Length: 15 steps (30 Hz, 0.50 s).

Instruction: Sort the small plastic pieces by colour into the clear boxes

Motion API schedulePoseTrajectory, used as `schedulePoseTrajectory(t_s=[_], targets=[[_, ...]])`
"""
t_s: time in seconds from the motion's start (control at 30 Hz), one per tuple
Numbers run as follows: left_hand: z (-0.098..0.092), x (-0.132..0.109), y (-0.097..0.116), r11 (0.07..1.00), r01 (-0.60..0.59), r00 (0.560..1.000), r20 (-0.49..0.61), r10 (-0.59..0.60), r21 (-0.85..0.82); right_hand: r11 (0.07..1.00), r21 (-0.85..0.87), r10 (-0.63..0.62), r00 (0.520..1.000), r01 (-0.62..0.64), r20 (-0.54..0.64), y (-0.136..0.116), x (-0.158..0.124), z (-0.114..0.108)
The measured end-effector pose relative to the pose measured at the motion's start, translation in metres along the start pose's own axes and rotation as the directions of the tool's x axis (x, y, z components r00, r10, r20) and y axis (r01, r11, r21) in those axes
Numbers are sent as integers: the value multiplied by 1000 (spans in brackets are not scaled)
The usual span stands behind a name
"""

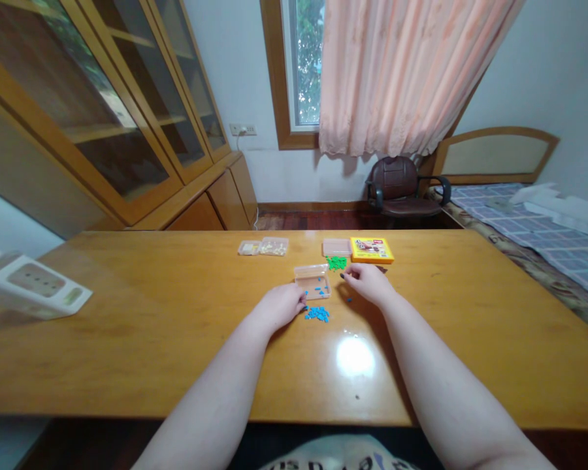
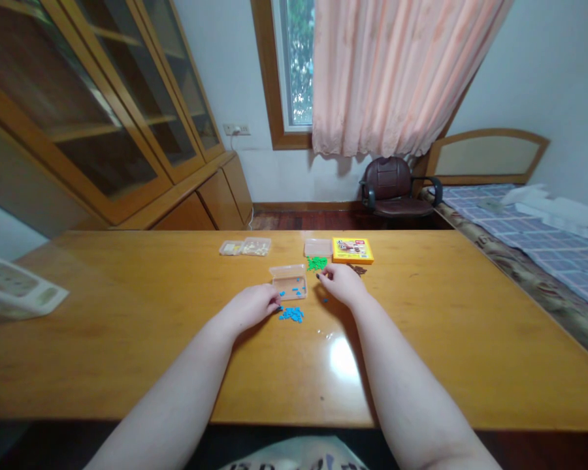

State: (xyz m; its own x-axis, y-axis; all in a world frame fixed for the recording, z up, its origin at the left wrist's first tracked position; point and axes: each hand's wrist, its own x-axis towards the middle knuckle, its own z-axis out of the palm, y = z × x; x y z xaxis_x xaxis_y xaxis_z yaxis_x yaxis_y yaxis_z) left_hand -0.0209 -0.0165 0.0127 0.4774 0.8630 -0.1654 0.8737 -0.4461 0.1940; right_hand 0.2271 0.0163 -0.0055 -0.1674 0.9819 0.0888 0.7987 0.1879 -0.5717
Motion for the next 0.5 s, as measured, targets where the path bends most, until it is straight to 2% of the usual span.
schedulePoseTrajectory(t_s=[0.07, 0.13, 0.2, 0.37, 0.5], targets=[[-3, 0, 0, 1000, 10, 999, -44, -10, 13, 1000, -9, 14, 985, -12, 171, 7, 1, -3], [-5, 0, 1, 999, 31, 994, -105, -30, 13, 998, 46, 15, 940, -32, 342, 14, 2, -3], [-6, 1, 2, 999, 53, 984, -168, -52, 5, 991, 124, -1, 898, -60, 441, 20, 3, -2], [-5, 1, 3, 999, 40, 975, -218, -39, 1, 984, 161, -6, 879, -80, 476, 31, 8, 0], [-3, -1, 3, 1000, -16, 993, -115, 15, -16, 993, 107, -6, 874, -52, 485, 28, 10, 0]])
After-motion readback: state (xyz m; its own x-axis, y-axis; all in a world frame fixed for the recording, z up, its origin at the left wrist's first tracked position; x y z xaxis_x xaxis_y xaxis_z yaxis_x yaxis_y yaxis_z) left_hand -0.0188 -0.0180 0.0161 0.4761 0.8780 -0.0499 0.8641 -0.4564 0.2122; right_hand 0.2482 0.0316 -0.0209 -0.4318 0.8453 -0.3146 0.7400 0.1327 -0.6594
